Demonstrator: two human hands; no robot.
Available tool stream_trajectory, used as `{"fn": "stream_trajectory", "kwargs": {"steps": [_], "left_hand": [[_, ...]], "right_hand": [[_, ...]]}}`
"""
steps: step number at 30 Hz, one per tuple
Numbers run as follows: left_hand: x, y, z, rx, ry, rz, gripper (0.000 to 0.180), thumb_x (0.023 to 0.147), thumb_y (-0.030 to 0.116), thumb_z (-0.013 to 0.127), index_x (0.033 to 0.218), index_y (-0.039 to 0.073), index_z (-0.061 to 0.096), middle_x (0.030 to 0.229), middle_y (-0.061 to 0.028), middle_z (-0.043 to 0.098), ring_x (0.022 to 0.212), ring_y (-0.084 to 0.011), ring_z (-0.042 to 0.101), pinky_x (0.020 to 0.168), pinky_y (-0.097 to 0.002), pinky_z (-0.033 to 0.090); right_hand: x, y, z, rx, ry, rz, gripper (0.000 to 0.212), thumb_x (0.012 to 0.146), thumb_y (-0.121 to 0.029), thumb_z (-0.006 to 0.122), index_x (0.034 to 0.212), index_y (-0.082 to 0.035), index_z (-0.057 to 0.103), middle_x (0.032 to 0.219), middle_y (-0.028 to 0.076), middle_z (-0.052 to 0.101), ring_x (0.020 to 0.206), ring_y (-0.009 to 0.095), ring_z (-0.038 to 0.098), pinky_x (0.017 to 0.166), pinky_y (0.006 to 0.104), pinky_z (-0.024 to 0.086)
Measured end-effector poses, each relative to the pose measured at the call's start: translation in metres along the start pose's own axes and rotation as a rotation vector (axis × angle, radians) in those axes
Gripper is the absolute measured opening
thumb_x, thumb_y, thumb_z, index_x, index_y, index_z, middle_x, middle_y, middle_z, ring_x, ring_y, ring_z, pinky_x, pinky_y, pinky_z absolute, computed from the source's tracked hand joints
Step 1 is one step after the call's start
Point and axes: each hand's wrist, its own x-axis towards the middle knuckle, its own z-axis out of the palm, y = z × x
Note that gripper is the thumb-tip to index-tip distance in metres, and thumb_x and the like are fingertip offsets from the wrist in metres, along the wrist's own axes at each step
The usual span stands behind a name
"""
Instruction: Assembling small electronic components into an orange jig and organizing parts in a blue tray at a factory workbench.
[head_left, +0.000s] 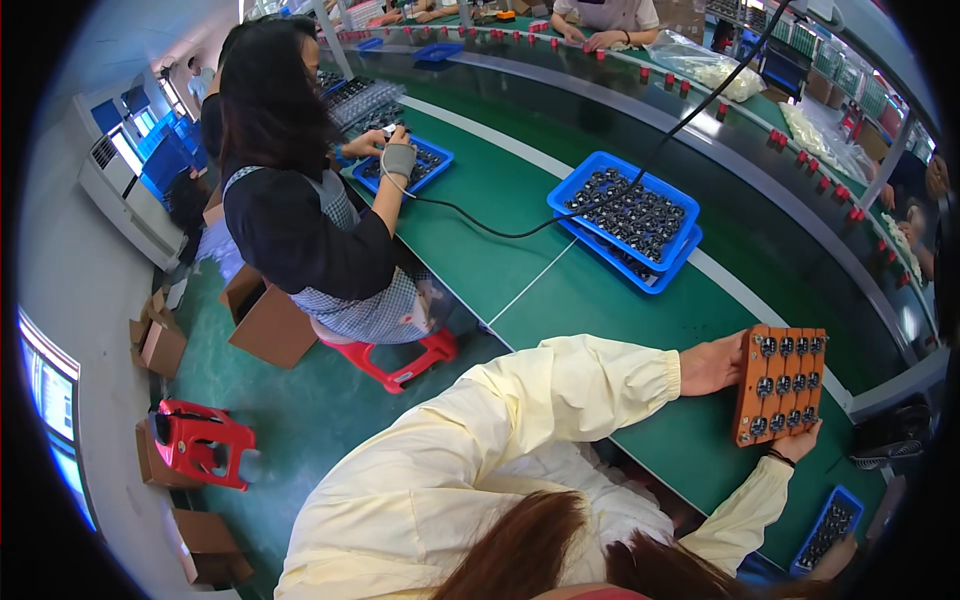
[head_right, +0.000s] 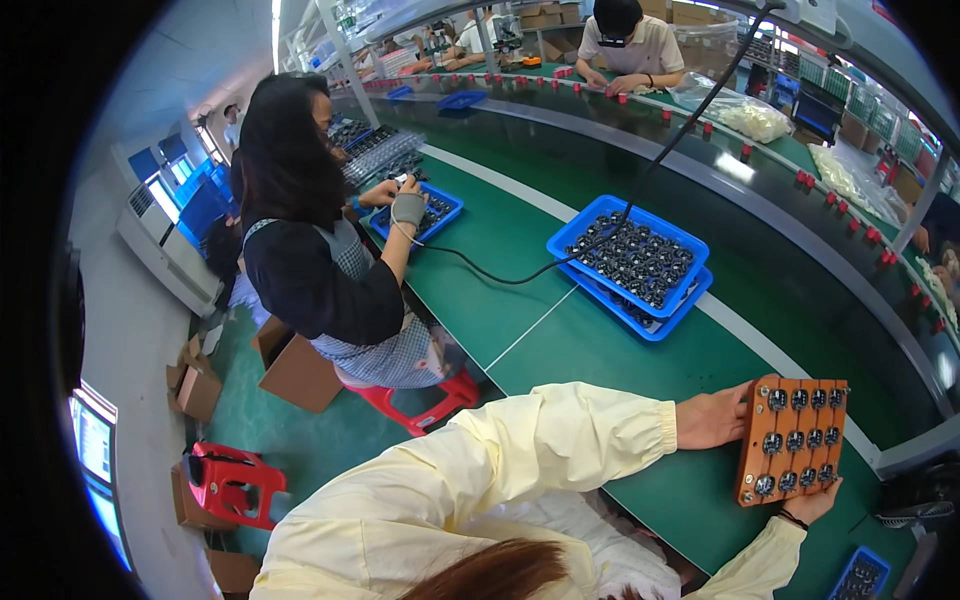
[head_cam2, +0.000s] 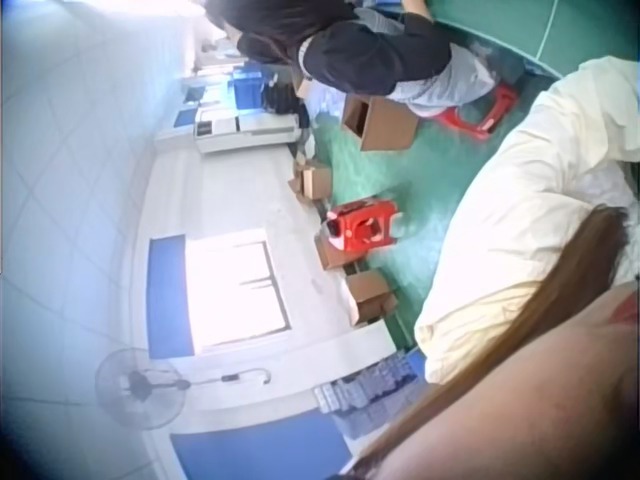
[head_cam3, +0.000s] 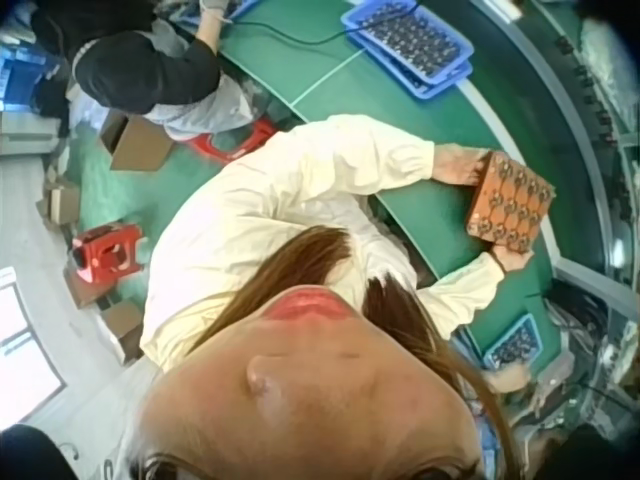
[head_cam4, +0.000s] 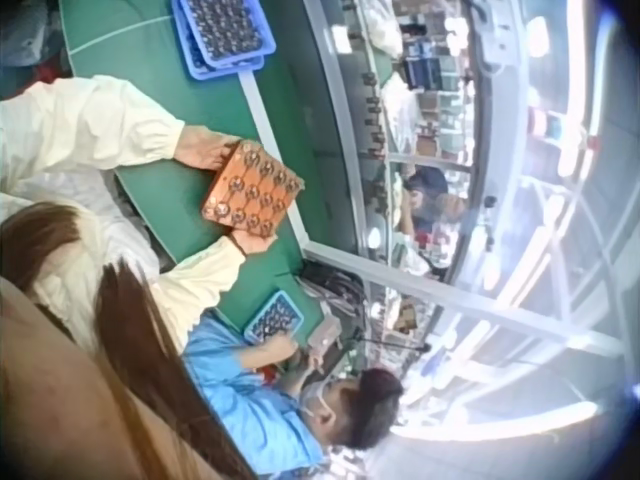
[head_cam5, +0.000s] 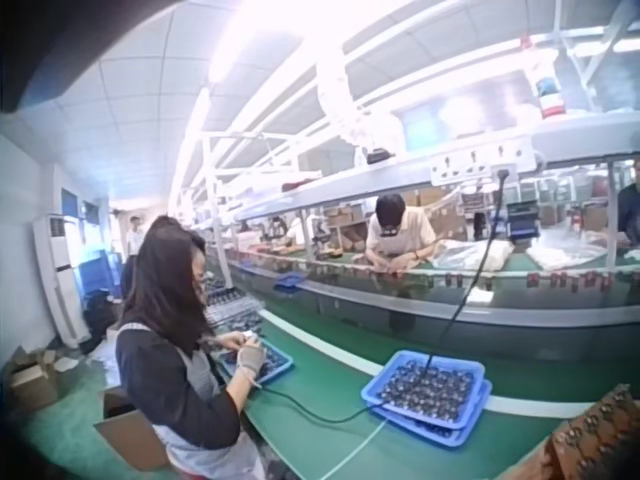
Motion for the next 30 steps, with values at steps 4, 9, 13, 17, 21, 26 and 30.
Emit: {"fn": "stream_trajectory", "kwargs": {"steps": [4,9,13,17,21,26,30], "left_hand": [[-0.007,0.009,0.019,-0.122,-0.081,0.001,0.088,0.076,0.043,0.065,0.139,0.035,0.005,0.143,-0.0019,0.017,0.128,-0.0233,0.025,0.103,-0.0451,0.024],[-0.012,0.021,0.029,-0.047,0.063,0.078,0.097,0.074,0.040,0.068,0.139,0.035,-0.003,0.143,-0.0029,0.016,0.129,-0.0260,0.024,0.102,-0.0490,0.028],[-0.013,0.031,0.023,0.000,0.150,0.099,0.085,0.079,0.047,0.059,0.140,0.030,0.002,0.141,-0.0065,0.023,0.125,-0.0264,0.032,0.100,-0.0465,0.033],[-0.019,0.049,0.015,-0.046,0.142,0.085,0.072,0.083,0.055,0.046,0.138,0.021,0.016,0.139,-0.0080,0.028,0.124,-0.0259,0.034,0.099,-0.0438,0.034],[-0.039,0.076,0.031,0.033,0.251,0.064,0.073,0.079,0.063,0.044,0.128,0.009,0.036,0.128,-0.0115,0.044,0.113,-0.0256,0.047,0.093,-0.0423,0.041],[-0.065,0.099,0.028,0.023,0.307,0.030,0.067,0.083,0.060,0.040,0.124,0.007,0.040,0.124,-0.0127,0.047,0.110,-0.0250,0.049,0.091,-0.0403,0.042],[-0.071,0.101,0.018,-0.018,0.287,0.022,0.064,0.086,0.057,0.035,0.125,0.006,0.039,0.126,-0.0126,0.045,0.114,-0.0261,0.046,0.096,-0.0400,0.038]], "right_hand": [[-0.004,0.006,0.005,0.029,-0.138,0.058,0.039,0.093,-0.027,0.035,0.121,-0.001,0.044,0.128,0.014,0.045,0.116,0.029,0.044,0.098,0.0461,0.034],[-0.007,0.012,0.010,-0.026,-0.408,0.146,0.033,0.090,-0.020,0.037,0.114,-0.001,0.048,0.122,0.012,0.050,0.111,0.027,0.048,0.095,0.0441,0.037],[-0.020,0.013,0.032,-0.108,-0.483,0.168,0.039,0.091,-0.027,0.036,0.117,0.001,0.045,0.119,0.014,0.051,0.108,0.027,0.050,0.093,0.0421,0.039],[-0.029,0.021,0.057,-0.234,-0.849,0.330,0.059,0.091,-0.046,0.033,0.125,0.002,0.038,0.124,0.015,0.047,0.109,0.027,0.050,0.093,0.0401,0.040],[-0.028,0.047,0.088,-0.299,-0.873,0.443,0.068,0.090,-0.055,0.030,0.125,0.003,0.037,0.123,0.015,0.048,0.108,0.027,0.050,0.089,0.0405,0.043],[-0.031,0.088,0.095,-0.142,-1.171,0.600,0.077,0.088,-0.058,0.030,0.130,0.007,0.030,0.128,0.018,0.042,0.114,0.029,0.045,0.095,0.0393,0.038],[-0.062,0.092,0.105,-0.153,-1.191,0.548,0.087,0.084,-0.063,0.032,0.133,0.008,0.022,0.133,0.022,0.035,0.120,0.031,0.039,0.099,0.0401,0.033]]}}
